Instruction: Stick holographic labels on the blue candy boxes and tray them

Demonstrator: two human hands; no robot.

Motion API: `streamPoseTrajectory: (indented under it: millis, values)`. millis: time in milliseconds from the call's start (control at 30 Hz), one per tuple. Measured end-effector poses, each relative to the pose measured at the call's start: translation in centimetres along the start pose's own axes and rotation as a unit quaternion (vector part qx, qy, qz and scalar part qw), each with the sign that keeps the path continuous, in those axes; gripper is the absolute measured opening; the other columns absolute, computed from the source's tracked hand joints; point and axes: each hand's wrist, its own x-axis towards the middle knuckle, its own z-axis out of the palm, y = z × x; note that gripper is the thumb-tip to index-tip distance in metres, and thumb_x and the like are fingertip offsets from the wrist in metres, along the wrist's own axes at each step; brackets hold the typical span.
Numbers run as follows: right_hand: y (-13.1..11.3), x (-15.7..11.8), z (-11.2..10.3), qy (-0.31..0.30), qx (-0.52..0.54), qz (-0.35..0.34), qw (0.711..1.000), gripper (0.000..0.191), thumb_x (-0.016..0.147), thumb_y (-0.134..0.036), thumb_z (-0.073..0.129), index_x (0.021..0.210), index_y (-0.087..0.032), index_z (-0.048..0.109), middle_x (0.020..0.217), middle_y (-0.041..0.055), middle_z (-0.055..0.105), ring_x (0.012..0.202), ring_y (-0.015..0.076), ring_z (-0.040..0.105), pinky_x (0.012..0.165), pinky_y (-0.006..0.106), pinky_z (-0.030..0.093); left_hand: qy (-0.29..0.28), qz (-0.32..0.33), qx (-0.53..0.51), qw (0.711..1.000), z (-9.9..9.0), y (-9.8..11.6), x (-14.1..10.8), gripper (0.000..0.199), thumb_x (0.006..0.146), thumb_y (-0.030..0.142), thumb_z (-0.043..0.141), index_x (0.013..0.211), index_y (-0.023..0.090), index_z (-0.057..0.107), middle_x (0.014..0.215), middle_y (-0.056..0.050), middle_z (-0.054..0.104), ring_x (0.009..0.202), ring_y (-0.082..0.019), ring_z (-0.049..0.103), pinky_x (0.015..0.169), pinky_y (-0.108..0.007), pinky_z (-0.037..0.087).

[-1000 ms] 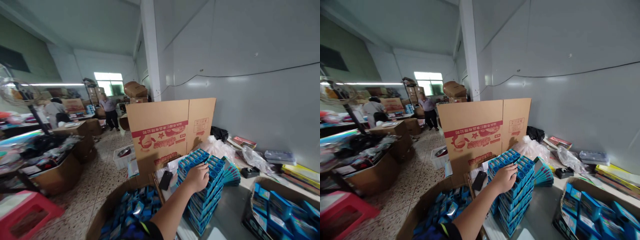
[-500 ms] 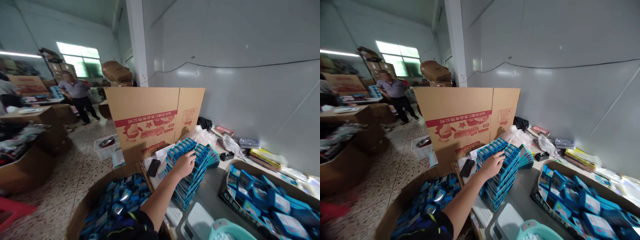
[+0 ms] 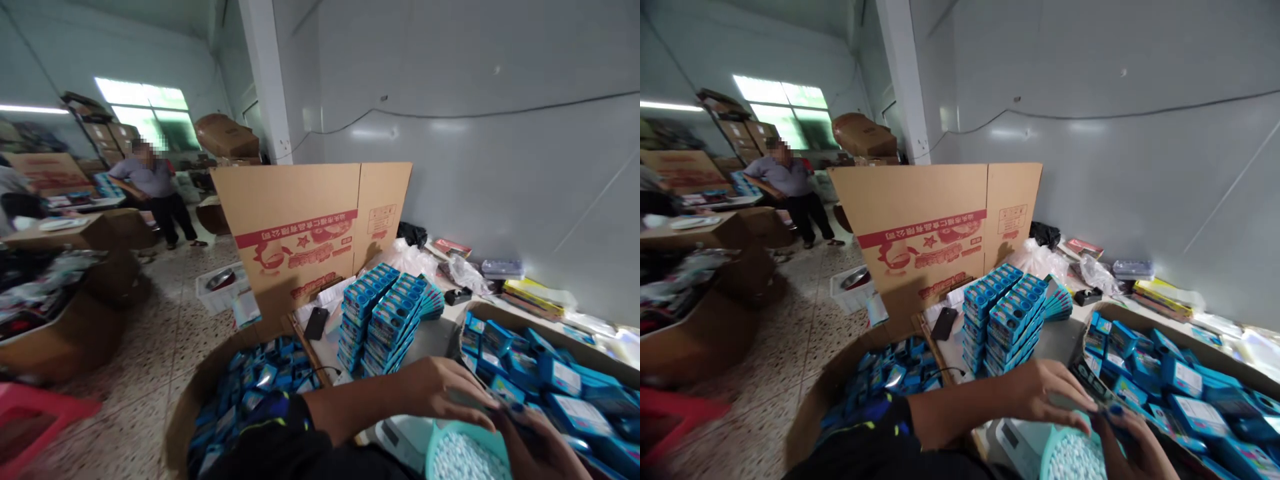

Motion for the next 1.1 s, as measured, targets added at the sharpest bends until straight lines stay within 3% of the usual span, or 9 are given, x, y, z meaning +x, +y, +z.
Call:
streamPoseTrajectory:
  millis: [133, 267, 467, 600, 700, 767, 867, 967, 1100]
  values:
    - [0.9, -1.0, 3.2, -0.065, 0.038, 0.048, 0.996, 0.054, 0.054, -0.070, 0.086, 0.069, -0.021, 0.069, 0.071, 0.0105, 0.074, 0.059, 0.0264, 0.069, 0.052, 0.036, 0.059, 0.045, -0.046, 0.006, 0.998, -1.1, -0.7, -1.4, 0.037, 0.093, 0.036, 0.068, 0.123, 0.015, 0.074, 0.112, -0.013, 0.076, 0.106, -0.021, 0.071, 0.097, -0.028, 0.053]
    - [0.3, -1.2, 4.3, -0.107, 0.065, 0.114, 0.986, 0.055, 0.053, -0.066, 0.088, 0.074, -0.019, 0.070, 0.061, 0.0074, 0.071, 0.051, 0.0235, 0.068, 0.044, 0.029, 0.054, 0.015, -0.092, -0.013, 0.996, -2.1, -1.0, -3.3, 0.042, 0.087, 0.036, 0.074, 0.126, 0.020, 0.072, 0.115, -0.011, 0.074, 0.096, -0.019, 0.072, 0.088, -0.027, 0.055]
    - [-1.6, -0.7, 4.9, -0.169, 0.119, 0.138, 0.969, 0.049, 0.060, -0.063, 0.086, 0.070, -0.021, 0.063, 0.052, 0.0023, 0.065, 0.045, 0.0196, 0.064, 0.042, 0.028, 0.053, 0.058, -0.086, 0.079, 0.991, -3.2, -0.4, -3.3, 0.032, 0.095, 0.025, 0.054, 0.121, 0.019, 0.072, 0.108, -0.009, 0.077, 0.099, -0.019, 0.071, 0.091, -0.030, 0.056]
    - [-1.6, -0.5, 4.5, -0.129, 0.146, 0.156, 0.968, 0.046, 0.067, -0.060, 0.084, 0.073, -0.021, 0.060, 0.054, 0.0010, 0.064, 0.046, 0.0181, 0.064, 0.045, 0.028, 0.053, 0.106, -0.071, 0.187, 0.974, -6.8, 0.0, -2.1, 0.032, 0.089, 0.016, 0.050, 0.111, 0.020, 0.073, 0.102, -0.007, 0.076, 0.094, -0.018, 0.069, 0.090, -0.032, 0.055]
    - [-0.9, -0.7, 3.6, -0.084, 0.123, 0.172, 0.974, 0.046, 0.069, -0.061, 0.082, 0.079, -0.021, 0.061, 0.055, 0.0017, 0.066, 0.049, 0.0190, 0.066, 0.048, 0.027, 0.053, 0.141, -0.136, 0.261, 0.945, -10.8, -0.1, -0.2, 0.025, 0.084, 0.018, 0.054, 0.097, 0.019, 0.075, 0.096, -0.005, 0.076, 0.087, -0.018, 0.068, 0.086, -0.030, 0.054]
    - [-0.4, -1.0, 2.9, -0.070, 0.109, 0.187, 0.974, 0.047, 0.070, -0.062, 0.081, 0.080, -0.021, 0.061, 0.056, 0.0023, 0.067, 0.051, 0.0194, 0.066, 0.049, 0.028, 0.053, 0.109, -0.188, 0.299, 0.929, -13.2, -0.5, 1.3, 0.021, 0.083, 0.024, 0.058, 0.091, 0.017, 0.076, 0.090, -0.005, 0.076, 0.082, -0.019, 0.068, 0.083, -0.029, 0.053]
    - [0.2, -1.8, 1.9, -0.070, 0.108, 0.205, 0.970, 0.047, 0.072, -0.062, 0.079, 0.082, -0.020, 0.061, 0.058, 0.0027, 0.069, 0.053, 0.0192, 0.067, 0.051, 0.028, 0.053, -0.007, -0.212, 0.324, 0.922, -15.6, -1.5, 3.1, 0.022, 0.082, 0.032, 0.060, 0.086, 0.017, 0.077, 0.088, -0.005, 0.077, 0.083, -0.020, 0.068, 0.080, -0.029, 0.051]
    - [0.9, -2.7, 0.6, -0.064, 0.109, 0.221, 0.967, 0.046, 0.074, -0.061, 0.079, 0.084, -0.020, 0.061, 0.060, 0.0032, 0.070, 0.054, 0.0188, 0.067, 0.053, 0.027, 0.053, -0.100, -0.240, 0.311, 0.914, -16.8, -2.5, 4.0, 0.023, 0.080, 0.036, 0.063, 0.087, 0.019, 0.077, 0.085, -0.004, 0.077, 0.079, -0.019, 0.067, 0.075, -0.028, 0.049]
    - [2.2, -3.7, -1.7, -0.030, 0.084, 0.245, 0.966, 0.049, 0.072, -0.063, 0.080, 0.083, -0.019, 0.062, 0.061, 0.0036, 0.070, 0.055, 0.0197, 0.068, 0.054, 0.028, 0.053, -0.166, -0.289, 0.330, 0.883, -17.5, -3.5, 5.4, 0.023, 0.070, 0.040, 0.071, 0.082, 0.021, 0.073, 0.077, -0.002, 0.074, 0.072, -0.018, 0.065, 0.063, -0.025, 0.043]
